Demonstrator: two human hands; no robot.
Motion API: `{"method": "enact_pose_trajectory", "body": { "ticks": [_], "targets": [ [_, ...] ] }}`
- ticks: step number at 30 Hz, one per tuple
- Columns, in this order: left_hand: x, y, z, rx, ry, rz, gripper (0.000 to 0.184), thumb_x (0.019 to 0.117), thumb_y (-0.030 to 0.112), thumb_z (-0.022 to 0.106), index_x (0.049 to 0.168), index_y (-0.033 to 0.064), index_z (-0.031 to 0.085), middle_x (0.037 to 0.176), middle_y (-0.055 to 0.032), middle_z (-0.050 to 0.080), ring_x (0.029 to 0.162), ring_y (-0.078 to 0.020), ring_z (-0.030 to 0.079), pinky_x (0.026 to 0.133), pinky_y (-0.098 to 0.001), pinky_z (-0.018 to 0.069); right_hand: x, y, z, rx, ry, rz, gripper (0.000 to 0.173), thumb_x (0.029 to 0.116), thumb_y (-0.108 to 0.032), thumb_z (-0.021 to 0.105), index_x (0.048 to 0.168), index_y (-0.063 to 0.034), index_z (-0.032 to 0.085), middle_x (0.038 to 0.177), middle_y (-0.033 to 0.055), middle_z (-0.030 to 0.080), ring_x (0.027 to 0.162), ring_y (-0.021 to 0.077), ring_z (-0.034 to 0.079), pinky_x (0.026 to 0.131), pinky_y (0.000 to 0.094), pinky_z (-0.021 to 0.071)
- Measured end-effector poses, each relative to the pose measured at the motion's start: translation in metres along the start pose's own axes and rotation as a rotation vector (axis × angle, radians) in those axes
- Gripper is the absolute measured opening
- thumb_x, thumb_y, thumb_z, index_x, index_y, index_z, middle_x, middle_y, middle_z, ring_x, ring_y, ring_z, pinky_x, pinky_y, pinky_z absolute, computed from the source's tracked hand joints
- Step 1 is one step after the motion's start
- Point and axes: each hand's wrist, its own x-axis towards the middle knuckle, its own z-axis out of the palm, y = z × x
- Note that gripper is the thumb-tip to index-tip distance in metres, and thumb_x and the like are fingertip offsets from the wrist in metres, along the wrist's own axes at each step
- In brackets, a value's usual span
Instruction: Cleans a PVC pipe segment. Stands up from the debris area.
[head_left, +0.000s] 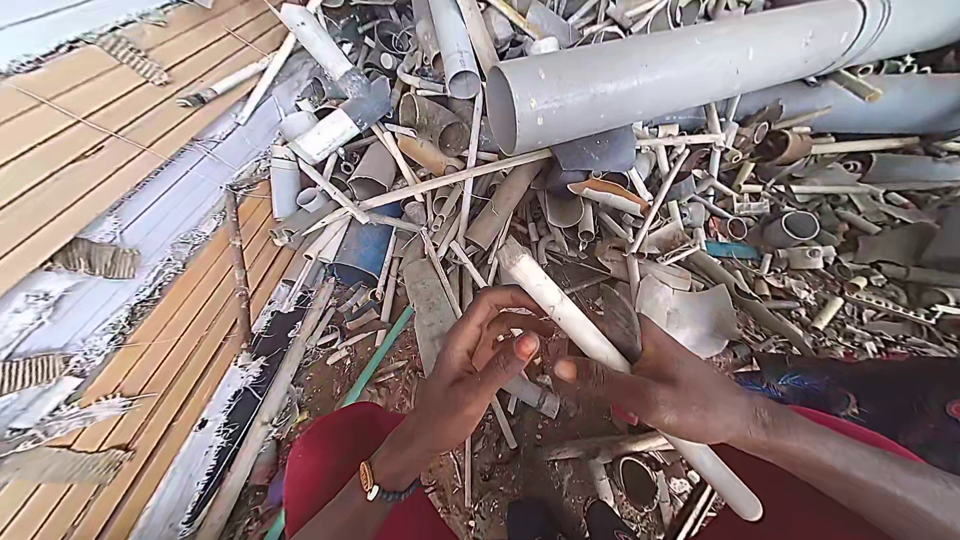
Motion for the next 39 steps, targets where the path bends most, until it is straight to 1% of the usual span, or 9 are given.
{"method": "enact_pose_trajectory", "body": {
  "ticks": [4, 7, 17, 21, 23, 26, 29, 33, 39],
  "targets": [
    [0.000, 0.002, 0.002, -0.043, 0.061, 0.062, 0.050, 0.0999, 0.033, 0.064, 0.140, 0.0087, 0.047, 0.128, 0.0038, 0.063, 0.114, -0.0098, 0.065, 0.096, -0.0296, 0.0581, 0.002, 0.014, -0.007, 0.119, -0.293, -0.064, 0.021, 0.0988, -0.038, 0.065, 0.085, -0.0232, 0.059, 0.064, -0.0182, 0.052, 0.052, -0.0089, 0.050, 0.048, 0.0112, 0.0447],
    [0.001, 0.005, 0.002, -0.099, 0.064, 0.128, 0.043, 0.0991, 0.026, 0.066, 0.138, 0.0103, 0.057, 0.124, 0.0041, 0.069, 0.111, -0.0081, 0.068, 0.097, -0.0264, 0.0577, 0.003, 0.020, -0.006, 0.187, -0.446, 0.014, 0.027, 0.0988, -0.048, 0.064, 0.089, -0.0232, 0.058, 0.065, -0.0166, 0.052, 0.052, -0.0076, 0.050, 0.048, 0.0118, 0.0435],
    [-0.002, 0.014, -0.004, -0.048, 0.156, 0.209, 0.029, 0.0901, 0.017, 0.076, 0.117, 0.0157, 0.068, 0.115, 0.0096, 0.073, 0.097, 0.0015, 0.069, 0.084, -0.0157, 0.0587, 0.013, 0.022, 0.000, 0.294, -0.530, 0.048, 0.039, 0.0951, -0.064, 0.060, 0.089, -0.0247, 0.057, 0.066, -0.0175, 0.049, 0.053, -0.0100, 0.046, 0.049, 0.0090, 0.0393],
    [-0.004, 0.018, -0.006, -0.061, 0.165, 0.184, 0.029, 0.0946, 0.020, 0.071, 0.122, 0.0107, 0.069, 0.115, 0.0065, 0.074, 0.084, 0.0060, 0.067, 0.067, -0.0091, 0.0551, 0.008, 0.019, 0.009, 0.120, -0.366, -0.133, 0.045, 0.1010, -0.061, 0.051, 0.094, -0.0176, 0.059, 0.070, -0.0136, 0.051, 0.059, -0.0105, 0.048, 0.052, 0.0092, 0.0406],
    [-0.004, 0.020, -0.007, -0.104, 0.166, 0.150, 0.031, 0.0985, 0.021, 0.066, 0.126, 0.0079, 0.067, 0.116, 0.0038, 0.075, 0.082, 0.0048, 0.068, 0.063, -0.0097, 0.0555, 0.008, 0.015, 0.015, -0.143, -0.151, -0.286, 0.051, 0.1044, -0.060, 0.042, 0.097, -0.0127, 0.061, 0.070, -0.0089, 0.053, 0.061, -0.0097, 0.053, 0.054, 0.0104, 0.0466],
    [-0.005, 0.020, -0.011, -0.142, 0.167, 0.121, 0.031, 0.1022, 0.022, 0.060, 0.127, 0.0055, 0.067, 0.119, 0.0004, 0.075, 0.082, 0.0015, 0.070, 0.064, -0.0128, 0.0567, 0.009, 0.010, 0.013, -0.398, -0.017, -0.322, 0.052, 0.1075, -0.056, 0.037, 0.097, -0.0110, 0.062, 0.065, -0.0063, 0.049, 0.056, -0.0064, 0.050, 0.050, 0.0129, 0.0420],
    [-0.006, 0.020, -0.010, -0.107, 0.186, 0.142, 0.030, 0.1021, 0.020, 0.060, 0.126, 0.0037, 0.068, 0.116, 0.0010, 0.075, 0.080, 0.0008, 0.071, 0.064, -0.0138, 0.0585, 0.011, 0.010, 0.008, -0.312, -0.025, -0.296, 0.042, 0.1075, -0.050, 0.044, 0.089, -0.0159, 0.059, 0.063, -0.0106, 0.047, 0.050, -0.0083, 0.046, 0.044, 0.0113, 0.0392],
    [-0.005, 0.018, -0.002, -0.086, 0.333, 0.081, 0.020, 0.0963, 0.017, 0.069, 0.113, 0.0067, 0.065, 0.100, 0.0006, 0.076, 0.069, -0.0009, 0.069, 0.057, -0.0150, 0.0580, 0.014, 0.016, 0.016, -0.160, -0.043, -0.241, 0.040, 0.0945, -0.054, 0.067, 0.107, -0.0159, 0.064, 0.067, -0.0139, 0.045, 0.053, -0.0090, 0.038, 0.048, 0.0092, 0.0333],
    [0.002, 0.016, 0.010, -0.016, 0.424, 0.141, 0.020, 0.0879, 0.007, 0.077, 0.106, 0.0037, 0.068, 0.093, 0.0003, 0.077, 0.065, -0.0021, 0.070, 0.056, -0.0160, 0.0590, 0.021, 0.022, 0.024, -0.045, -0.131, -0.163, 0.022, 0.1031, -0.034, 0.059, 0.105, -0.0123, 0.066, 0.076, -0.0151, 0.057, 0.063, -0.0105, 0.050, 0.058, 0.0092, 0.0437]
  ]
}}
